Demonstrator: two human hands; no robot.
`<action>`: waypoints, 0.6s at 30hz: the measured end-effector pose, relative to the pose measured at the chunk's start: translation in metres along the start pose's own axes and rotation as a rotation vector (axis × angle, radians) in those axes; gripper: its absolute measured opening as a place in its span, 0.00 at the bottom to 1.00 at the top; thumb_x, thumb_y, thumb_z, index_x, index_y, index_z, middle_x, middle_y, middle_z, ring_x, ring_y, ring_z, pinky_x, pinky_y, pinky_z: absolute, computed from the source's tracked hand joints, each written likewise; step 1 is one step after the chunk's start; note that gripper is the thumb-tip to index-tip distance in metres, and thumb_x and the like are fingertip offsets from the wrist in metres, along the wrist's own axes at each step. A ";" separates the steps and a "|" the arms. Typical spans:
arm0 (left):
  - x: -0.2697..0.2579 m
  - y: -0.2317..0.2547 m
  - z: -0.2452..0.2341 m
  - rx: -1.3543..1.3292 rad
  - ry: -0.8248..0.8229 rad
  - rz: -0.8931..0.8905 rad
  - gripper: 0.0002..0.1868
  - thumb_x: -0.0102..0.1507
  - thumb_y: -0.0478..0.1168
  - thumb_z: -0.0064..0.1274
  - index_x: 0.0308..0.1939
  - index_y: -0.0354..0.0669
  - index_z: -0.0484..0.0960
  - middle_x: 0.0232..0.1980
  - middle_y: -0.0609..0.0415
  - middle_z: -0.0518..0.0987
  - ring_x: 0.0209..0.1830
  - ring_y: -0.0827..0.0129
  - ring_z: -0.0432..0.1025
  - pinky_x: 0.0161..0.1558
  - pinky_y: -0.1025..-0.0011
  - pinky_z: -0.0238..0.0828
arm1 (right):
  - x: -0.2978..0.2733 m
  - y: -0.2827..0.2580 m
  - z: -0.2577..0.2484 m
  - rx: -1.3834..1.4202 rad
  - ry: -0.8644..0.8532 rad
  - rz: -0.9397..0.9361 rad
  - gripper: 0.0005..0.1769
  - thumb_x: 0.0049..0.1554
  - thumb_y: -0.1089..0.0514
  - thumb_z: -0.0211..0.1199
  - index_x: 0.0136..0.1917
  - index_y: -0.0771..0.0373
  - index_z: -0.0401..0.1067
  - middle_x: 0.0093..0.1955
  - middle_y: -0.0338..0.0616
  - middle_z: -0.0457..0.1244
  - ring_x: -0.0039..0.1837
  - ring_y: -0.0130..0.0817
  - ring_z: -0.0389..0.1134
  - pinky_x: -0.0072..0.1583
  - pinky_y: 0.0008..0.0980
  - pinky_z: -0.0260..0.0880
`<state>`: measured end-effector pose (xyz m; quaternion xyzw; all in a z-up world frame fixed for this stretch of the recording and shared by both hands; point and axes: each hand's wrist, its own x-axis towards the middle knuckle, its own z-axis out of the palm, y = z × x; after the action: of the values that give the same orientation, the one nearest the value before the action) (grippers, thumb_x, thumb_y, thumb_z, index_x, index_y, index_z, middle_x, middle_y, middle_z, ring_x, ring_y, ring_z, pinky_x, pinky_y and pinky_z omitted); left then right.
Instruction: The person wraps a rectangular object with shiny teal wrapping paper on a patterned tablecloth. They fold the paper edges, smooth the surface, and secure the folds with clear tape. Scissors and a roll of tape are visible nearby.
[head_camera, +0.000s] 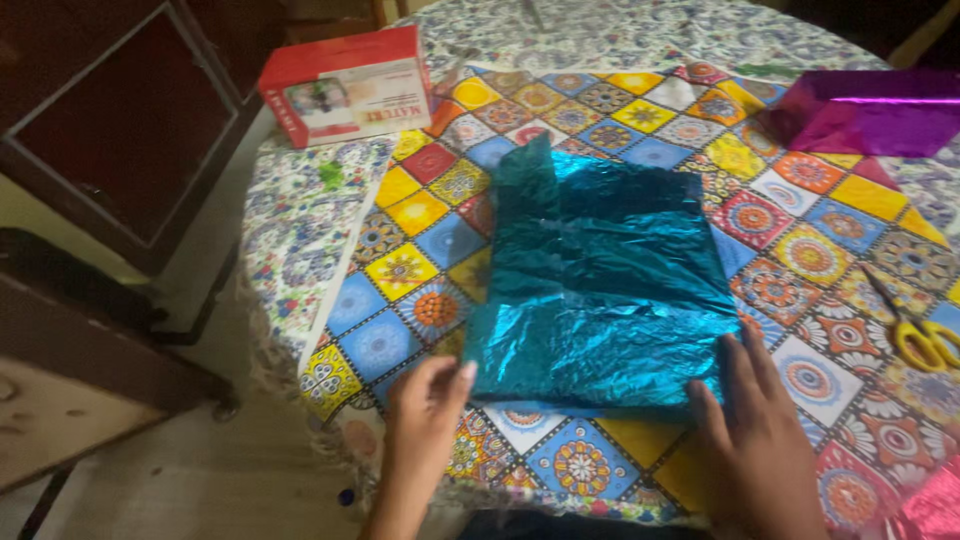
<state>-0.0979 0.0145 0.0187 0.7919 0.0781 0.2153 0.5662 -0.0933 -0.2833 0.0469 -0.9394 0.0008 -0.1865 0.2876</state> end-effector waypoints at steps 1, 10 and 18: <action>0.001 -0.007 0.000 -0.012 -0.026 -0.011 0.13 0.62 0.42 0.61 0.38 0.33 0.83 0.27 0.52 0.82 0.25 0.74 0.75 0.29 0.72 0.72 | 0.000 0.000 0.000 0.012 -0.002 -0.003 0.34 0.59 0.46 0.55 0.74 0.65 0.62 0.83 0.50 0.50 0.74 0.53 0.59 0.67 0.45 0.61; 0.005 -0.017 0.012 0.011 -0.080 -0.183 0.15 0.66 0.46 0.55 0.34 0.35 0.80 0.19 0.55 0.73 0.13 0.74 0.73 0.18 0.72 0.66 | 0.003 0.013 0.004 0.015 0.004 -0.014 0.36 0.57 0.46 0.59 0.74 0.65 0.63 0.82 0.51 0.52 0.74 0.54 0.59 0.66 0.46 0.63; 0.031 -0.017 0.018 0.158 -0.024 -0.097 0.15 0.65 0.47 0.54 0.46 0.39 0.79 0.32 0.60 0.79 0.31 0.77 0.73 0.34 0.73 0.68 | 0.004 0.016 0.007 0.028 0.035 -0.051 0.37 0.57 0.46 0.61 0.74 0.66 0.62 0.81 0.55 0.52 0.76 0.55 0.57 0.68 0.44 0.60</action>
<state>-0.0600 0.0158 0.0059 0.8317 0.1266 0.1713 0.5128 -0.0850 -0.2931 0.0344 -0.9316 -0.0206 -0.2103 0.2957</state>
